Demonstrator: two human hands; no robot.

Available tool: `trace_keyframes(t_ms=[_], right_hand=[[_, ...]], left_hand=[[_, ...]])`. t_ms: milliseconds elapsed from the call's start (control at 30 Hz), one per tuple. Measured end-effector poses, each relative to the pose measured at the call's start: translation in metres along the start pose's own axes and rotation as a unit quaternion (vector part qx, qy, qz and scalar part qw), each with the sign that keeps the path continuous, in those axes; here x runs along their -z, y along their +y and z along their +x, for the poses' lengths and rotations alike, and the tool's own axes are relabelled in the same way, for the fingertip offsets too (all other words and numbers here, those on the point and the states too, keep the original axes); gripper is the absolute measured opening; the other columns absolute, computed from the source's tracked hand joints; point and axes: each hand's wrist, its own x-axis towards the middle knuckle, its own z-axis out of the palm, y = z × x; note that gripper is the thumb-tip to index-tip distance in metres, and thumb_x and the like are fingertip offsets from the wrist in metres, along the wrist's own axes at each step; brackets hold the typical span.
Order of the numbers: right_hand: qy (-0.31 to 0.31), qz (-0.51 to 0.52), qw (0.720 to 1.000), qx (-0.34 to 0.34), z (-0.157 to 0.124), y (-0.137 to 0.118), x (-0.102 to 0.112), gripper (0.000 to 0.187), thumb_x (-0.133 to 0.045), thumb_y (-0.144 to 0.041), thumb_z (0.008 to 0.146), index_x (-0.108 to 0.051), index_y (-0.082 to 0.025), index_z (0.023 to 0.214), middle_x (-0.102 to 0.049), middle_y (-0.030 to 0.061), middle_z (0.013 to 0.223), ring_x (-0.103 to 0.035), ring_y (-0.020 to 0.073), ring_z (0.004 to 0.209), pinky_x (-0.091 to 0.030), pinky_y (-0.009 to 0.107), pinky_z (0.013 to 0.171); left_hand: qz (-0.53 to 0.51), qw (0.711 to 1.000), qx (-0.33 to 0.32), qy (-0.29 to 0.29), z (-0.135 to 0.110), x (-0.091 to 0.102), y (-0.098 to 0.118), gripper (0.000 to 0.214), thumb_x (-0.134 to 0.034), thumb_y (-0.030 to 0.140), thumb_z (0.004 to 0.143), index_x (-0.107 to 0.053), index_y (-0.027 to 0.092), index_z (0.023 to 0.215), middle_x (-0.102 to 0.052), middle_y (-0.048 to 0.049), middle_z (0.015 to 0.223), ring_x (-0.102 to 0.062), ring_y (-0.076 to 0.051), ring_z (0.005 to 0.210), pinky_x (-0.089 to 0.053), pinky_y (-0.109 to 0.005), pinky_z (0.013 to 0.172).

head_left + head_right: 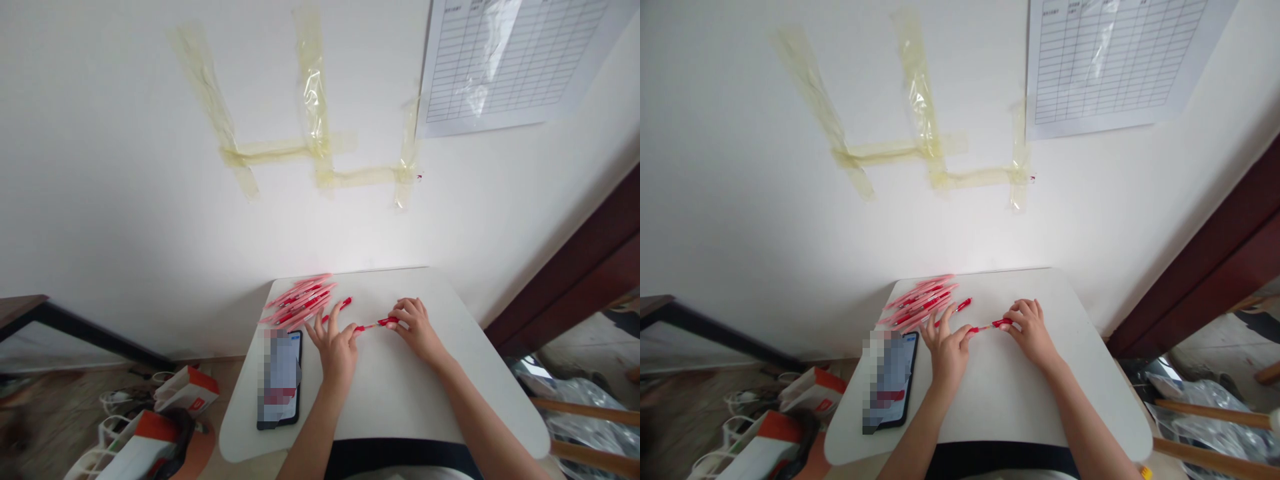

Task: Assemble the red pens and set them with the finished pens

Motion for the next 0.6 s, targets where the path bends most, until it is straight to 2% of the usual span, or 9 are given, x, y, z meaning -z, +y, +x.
trace_keyframes(t_ms=[67,167,267,367,500,600], right_hand=[[0.001,0.0,1.0,-0.005,0.0,-0.001,0.0,0.022,-0.054,-0.045,0.098,-0.07,-0.03,0.094,-0.064,0.0065,0.104,-0.053,0.0286,0.113,-0.041,0.054,0.106],[0.009,0.036,0.999,-0.027,0.0,-0.002,0.001,0.021,-0.056,-0.046,0.097,-0.071,-0.03,0.094,-0.065,0.0068,0.106,-0.054,0.0283,0.112,-0.045,0.05,0.102],[0.027,0.123,0.99,-0.062,0.002,-0.002,0.003,0.023,-0.061,-0.05,0.093,-0.072,-0.029,0.095,-0.065,0.0073,0.106,-0.056,0.0283,0.11,-0.048,0.046,0.097],[0.037,0.228,0.967,-0.105,0.003,-0.003,0.006,0.025,-0.069,-0.052,0.087,-0.073,-0.029,0.092,-0.066,0.0067,0.106,-0.059,0.0276,0.108,-0.047,0.044,0.098],[0.034,0.382,0.909,-0.162,0.005,-0.011,0.012,0.026,-0.075,-0.05,0.082,-0.073,-0.027,0.093,-0.068,0.0059,0.111,-0.061,0.0265,0.109,-0.045,0.043,0.101],[0.058,0.521,0.825,-0.209,0.007,-0.017,0.015,0.025,-0.07,-0.049,0.087,-0.069,-0.026,0.097,-0.071,0.0061,0.111,-0.062,0.0256,0.11,-0.045,0.044,0.101]], left_hand=[[0.001,1.0,-0.002,0.001,-0.001,0.0,0.0,0.02,-0.067,0.014,0.084,-0.078,0.031,0.084,-0.057,-0.001,0.145,-0.03,-0.04,0.144,-0.014,-0.078,0.116],[-0.01,1.0,0.001,0.0,-0.002,-0.002,0.001,0.014,-0.07,0.022,0.084,-0.079,0.033,0.086,-0.057,0.0001,0.145,-0.03,-0.041,0.144,-0.014,-0.078,0.116],[-0.024,1.0,0.007,-0.006,-0.002,-0.003,0.001,0.009,-0.073,0.033,0.084,-0.079,0.036,0.089,-0.053,0.0017,0.149,-0.03,-0.04,0.145,-0.015,-0.077,0.117],[-0.033,0.999,0.01,-0.014,-0.002,-0.004,0.002,0.01,-0.072,0.036,0.084,-0.079,0.039,0.091,-0.05,0.0021,0.152,-0.03,-0.04,0.145,-0.017,-0.077,0.116],[-0.042,0.999,-0.008,-0.032,-0.003,-0.005,0.003,0.014,-0.071,0.036,0.085,-0.079,0.04,0.096,-0.05,0.0012,0.152,-0.03,-0.041,0.145,-0.017,-0.078,0.115],[-0.044,0.998,-0.01,-0.039,-0.004,-0.004,0.004,0.016,-0.069,0.038,0.087,-0.078,0.039,0.099,-0.049,-0.0001,0.153,-0.03,-0.041,0.146,-0.019,-0.078,0.114]])
